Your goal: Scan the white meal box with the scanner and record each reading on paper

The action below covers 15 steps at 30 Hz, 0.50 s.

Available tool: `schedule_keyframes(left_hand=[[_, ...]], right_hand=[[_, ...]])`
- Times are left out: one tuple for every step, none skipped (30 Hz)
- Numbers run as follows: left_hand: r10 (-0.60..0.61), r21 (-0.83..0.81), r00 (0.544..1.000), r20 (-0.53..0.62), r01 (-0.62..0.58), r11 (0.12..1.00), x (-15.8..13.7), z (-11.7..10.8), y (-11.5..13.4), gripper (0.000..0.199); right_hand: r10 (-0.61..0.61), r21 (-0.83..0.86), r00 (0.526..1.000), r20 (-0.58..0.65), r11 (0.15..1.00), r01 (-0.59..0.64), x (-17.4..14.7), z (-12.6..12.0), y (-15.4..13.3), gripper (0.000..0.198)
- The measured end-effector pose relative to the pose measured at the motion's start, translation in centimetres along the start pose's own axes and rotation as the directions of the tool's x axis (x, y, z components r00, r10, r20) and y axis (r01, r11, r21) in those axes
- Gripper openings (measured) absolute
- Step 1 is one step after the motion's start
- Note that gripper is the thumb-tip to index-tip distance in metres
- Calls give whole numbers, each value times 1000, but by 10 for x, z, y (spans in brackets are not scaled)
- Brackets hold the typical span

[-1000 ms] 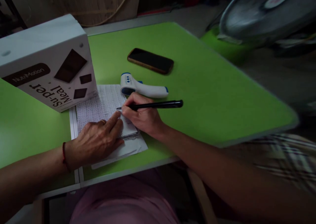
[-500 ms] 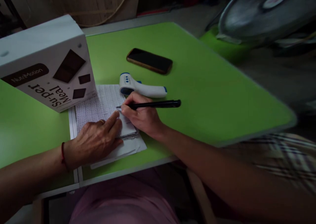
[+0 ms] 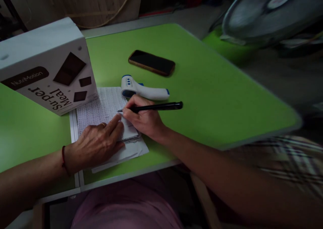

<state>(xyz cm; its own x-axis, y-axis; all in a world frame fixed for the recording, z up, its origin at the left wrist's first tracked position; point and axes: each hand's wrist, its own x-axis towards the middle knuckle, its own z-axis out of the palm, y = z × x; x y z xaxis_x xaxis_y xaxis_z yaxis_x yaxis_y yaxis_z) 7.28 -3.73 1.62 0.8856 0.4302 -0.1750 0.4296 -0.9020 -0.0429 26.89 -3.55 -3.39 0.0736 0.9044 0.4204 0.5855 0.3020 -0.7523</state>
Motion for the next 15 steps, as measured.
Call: schedule_keyframes(left_hand=[[1,-1,1000,-5,-1,1000,0,0,0,42],[3,-3,1000,-10,-3,1000,0,0,0,42],[5,-5,1000,-15,-5,1000,0,0,0,42],[5,-5,1000,-19,-5,1000,-1,0,0,42],[6,-3,1000,-20,-6,1000,0,0,0,43],[6,-1,1000,-17,-6,1000,0,0,0,43],[5,1,1000,-13,-5,1000,0,0,0,43],[6,3,1000,-11,-6,1000,0,0,0,44],[6,6,1000,-12,-6,1000,0,0,0,44],[7,7,1000,-13,-7,1000,0,0,-1,44],[8,5,1000,-15,-8,1000,0,0,-1,44],[9,1,1000,-17,-9,1000,0,0,-1,44],[9,-4,1000,-18,-9,1000,0,0,-1,44],[8,-10,1000,-18,-8,1000,-1,0,-1,43],[5,-16,1000,-17,-5,1000,-1,0,-1,42]], right_hand=[[-6,2,1000,-4,1000,6,0,0,0,14],[-12,3,1000,-8,1000,12,0,0,0,14],[-20,4,1000,-14,1000,20,0,0,0,14],[-27,4,999,-19,1000,27,0,0,0,14],[-33,3,999,-20,999,33,0,0,0,14],[-35,1,999,-20,999,35,-1,0,0,14],[-31,-3,999,-22,1000,31,-1,0,0,13],[-23,-9,999,-26,1000,22,-1,0,0,13],[-14,-15,999,-32,1000,13,-1,0,0,13],[-3,-21,999,-37,1000,3,-1,-1,0,13],[4,-24,999,-41,1000,-5,0,-1,0,14],[5,-24,999,-45,1000,-6,0,-1,-1,14],[2,-22,999,-47,1000,-3,0,0,-1,14],[-6,-19,999,-46,1000,5,0,0,-1,14],[-15,-16,999,-44,1000,14,0,0,0,14]])
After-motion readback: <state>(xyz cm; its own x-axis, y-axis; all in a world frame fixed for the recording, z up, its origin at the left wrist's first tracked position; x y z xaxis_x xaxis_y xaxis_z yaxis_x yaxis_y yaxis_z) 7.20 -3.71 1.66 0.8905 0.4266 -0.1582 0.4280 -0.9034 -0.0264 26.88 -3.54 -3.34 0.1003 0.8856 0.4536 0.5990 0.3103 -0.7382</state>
